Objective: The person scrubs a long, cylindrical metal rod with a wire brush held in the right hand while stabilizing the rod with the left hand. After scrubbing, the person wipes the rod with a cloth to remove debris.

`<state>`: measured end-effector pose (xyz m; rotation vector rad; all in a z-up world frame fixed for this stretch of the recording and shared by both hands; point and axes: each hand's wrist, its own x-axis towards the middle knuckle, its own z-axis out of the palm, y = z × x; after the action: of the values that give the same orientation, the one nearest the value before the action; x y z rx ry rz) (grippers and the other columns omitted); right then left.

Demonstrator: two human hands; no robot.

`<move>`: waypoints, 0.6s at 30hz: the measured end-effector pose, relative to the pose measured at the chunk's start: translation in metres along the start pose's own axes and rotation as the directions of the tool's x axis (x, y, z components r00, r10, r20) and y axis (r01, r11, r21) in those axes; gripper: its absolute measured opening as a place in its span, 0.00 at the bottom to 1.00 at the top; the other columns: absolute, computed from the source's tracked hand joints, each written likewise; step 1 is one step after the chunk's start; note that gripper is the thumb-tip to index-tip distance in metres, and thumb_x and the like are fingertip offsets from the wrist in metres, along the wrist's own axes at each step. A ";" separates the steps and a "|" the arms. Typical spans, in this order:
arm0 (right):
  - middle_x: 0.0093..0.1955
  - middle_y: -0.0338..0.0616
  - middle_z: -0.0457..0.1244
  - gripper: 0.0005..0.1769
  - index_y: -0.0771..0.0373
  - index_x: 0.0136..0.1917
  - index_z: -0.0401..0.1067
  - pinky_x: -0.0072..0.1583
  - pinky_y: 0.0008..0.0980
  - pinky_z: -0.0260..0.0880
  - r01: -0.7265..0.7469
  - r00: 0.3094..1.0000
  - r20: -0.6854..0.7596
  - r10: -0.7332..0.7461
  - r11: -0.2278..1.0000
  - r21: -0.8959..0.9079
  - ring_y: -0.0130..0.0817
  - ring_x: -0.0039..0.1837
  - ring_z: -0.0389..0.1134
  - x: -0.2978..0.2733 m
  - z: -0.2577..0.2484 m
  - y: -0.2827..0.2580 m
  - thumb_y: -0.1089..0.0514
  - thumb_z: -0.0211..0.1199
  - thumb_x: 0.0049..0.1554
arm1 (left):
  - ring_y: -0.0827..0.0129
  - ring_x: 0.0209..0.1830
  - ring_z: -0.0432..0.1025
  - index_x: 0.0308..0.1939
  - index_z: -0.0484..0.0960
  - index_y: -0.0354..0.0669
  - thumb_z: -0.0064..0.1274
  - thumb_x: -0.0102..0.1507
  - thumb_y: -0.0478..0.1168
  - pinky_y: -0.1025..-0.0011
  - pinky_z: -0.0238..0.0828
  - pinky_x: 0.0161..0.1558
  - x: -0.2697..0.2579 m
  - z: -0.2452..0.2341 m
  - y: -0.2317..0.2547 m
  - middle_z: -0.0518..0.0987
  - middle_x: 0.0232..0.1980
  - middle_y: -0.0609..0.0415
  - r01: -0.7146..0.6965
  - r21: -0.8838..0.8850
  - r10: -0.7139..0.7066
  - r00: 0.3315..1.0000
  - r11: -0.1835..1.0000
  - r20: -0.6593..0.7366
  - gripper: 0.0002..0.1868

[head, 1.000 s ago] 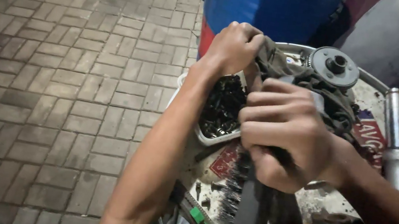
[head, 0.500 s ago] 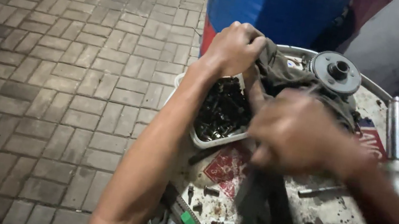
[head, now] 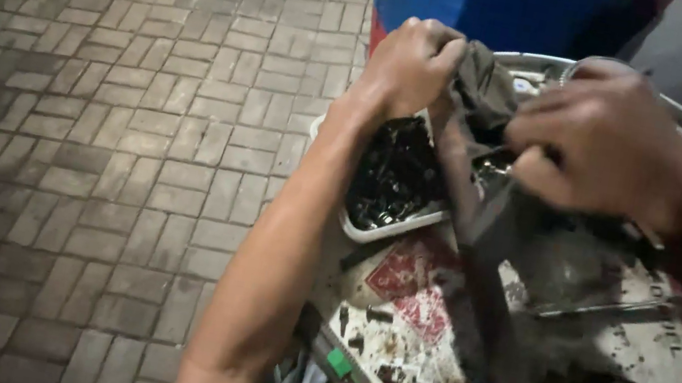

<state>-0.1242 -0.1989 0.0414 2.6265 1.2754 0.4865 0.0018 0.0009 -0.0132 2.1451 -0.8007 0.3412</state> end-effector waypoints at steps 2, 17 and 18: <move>0.23 0.35 0.55 0.04 0.51 0.23 0.63 0.40 0.45 0.57 0.083 0.921 -0.386 -0.054 0.995 0.060 0.39 0.27 0.54 0.004 0.006 0.029 0.57 0.55 0.37 | 0.36 0.45 0.70 0.28 0.79 0.43 0.33 0.64 0.49 0.43 0.60 0.44 0.017 -0.001 -0.006 0.82 0.42 0.34 0.018 0.081 -0.022 0.999 0.997 0.044 0.22; 0.31 0.23 0.66 0.16 0.42 0.28 0.65 0.51 0.38 0.63 0.284 0.955 -0.149 -0.255 0.934 0.218 0.27 0.43 0.69 0.016 -0.009 -0.045 0.36 0.60 0.50 | 0.36 0.40 0.77 0.21 0.83 0.51 0.41 0.59 0.50 0.43 0.69 0.39 0.029 0.001 -0.008 0.83 0.32 0.44 0.159 0.032 -0.161 0.984 0.987 0.071 0.19; 0.31 0.23 0.66 0.16 0.42 0.28 0.65 0.51 0.38 0.63 0.276 0.956 -0.163 -0.243 0.935 0.223 0.27 0.43 0.69 0.013 -0.011 -0.031 0.36 0.60 0.50 | 0.36 0.40 0.77 0.21 0.83 0.51 0.41 0.59 0.50 0.43 0.69 0.39 0.026 -0.001 -0.005 0.83 0.32 0.44 0.156 0.046 -0.159 0.984 0.987 0.083 0.19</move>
<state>-0.1433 -0.1696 0.0451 2.5901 1.8024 0.4949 0.0246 -0.0068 -0.0028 2.2569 -0.6719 0.1839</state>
